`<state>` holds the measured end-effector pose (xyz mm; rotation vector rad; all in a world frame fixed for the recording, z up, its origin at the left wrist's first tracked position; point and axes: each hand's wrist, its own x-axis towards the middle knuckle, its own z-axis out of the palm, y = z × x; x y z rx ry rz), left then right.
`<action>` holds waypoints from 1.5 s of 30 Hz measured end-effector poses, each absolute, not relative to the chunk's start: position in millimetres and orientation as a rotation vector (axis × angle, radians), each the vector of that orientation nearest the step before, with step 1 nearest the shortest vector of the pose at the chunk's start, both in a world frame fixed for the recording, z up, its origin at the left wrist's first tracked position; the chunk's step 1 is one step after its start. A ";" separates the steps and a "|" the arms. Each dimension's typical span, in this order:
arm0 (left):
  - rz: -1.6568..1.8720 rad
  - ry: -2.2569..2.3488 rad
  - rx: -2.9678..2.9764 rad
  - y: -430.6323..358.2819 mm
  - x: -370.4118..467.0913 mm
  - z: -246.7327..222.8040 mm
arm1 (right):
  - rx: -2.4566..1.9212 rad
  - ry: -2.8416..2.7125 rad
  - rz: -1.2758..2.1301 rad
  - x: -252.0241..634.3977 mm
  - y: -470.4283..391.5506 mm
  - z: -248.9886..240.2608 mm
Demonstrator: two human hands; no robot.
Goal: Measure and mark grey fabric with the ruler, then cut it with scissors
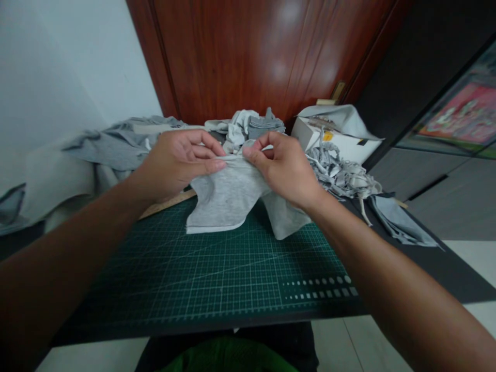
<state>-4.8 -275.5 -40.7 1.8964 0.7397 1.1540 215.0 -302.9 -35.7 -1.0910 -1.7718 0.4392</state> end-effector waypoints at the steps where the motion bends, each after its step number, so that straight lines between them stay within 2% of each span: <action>1: 1.184 0.748 1.886 -276.3 -7.9 -38.3 | -1.109 -1.797 0.492 219.6 -305.4 -32.8; 7: 1.414 0.776 1.889 -284.6 -23.7 -36.2 | -1.140 -1.998 0.643 252.1 -325.3 -19.0; 12: 1.486 0.837 1.785 -294.8 -37.8 -40.5 | -1.274 -1.880 0.667 283.3 -346.0 -19.8; 16: 1.452 0.860 1.749 -312.6 -47.4 -35.5 | -1.331 -1.781 0.725 300.1 -365.3 -12.9; 20: 1.246 0.949 1.778 -326.0 -58.8 -30.2 | -1.257 -1.683 0.856 307.8 -365.9 -7.8; 22: 1.148 1.111 1.941 -327.1 -63.3 -34.3 | -1.299 -1.786 0.783 304.7 -355.6 -15.2; 24: 1.079 1.285 2.131 -325.7 -64.0 -42.9 | -1.498 -2.002 0.467 295.1 -342.3 -30.2; 26: 1.088 1.347 2.219 -324.5 -57.8 -52.6 | -1.585 -2.062 0.347 280.3 -331.0 -49.1; 31: 0.951 1.187 2.487 -327.4 -6.2 -70.1 | -1.607 -2.131 0.066 240.3 -333.1 -86.7; 37: 0.582 0.936 2.617 -328.2 63.2 -103.9 | -1.689 -2.230 0.043 230.9 -379.5 -116.3; 45: 0.475 0.739 2.779 -332.1 68.2 -138.9 | -1.664 -2.318 0.142 259.8 -424.8 -124.6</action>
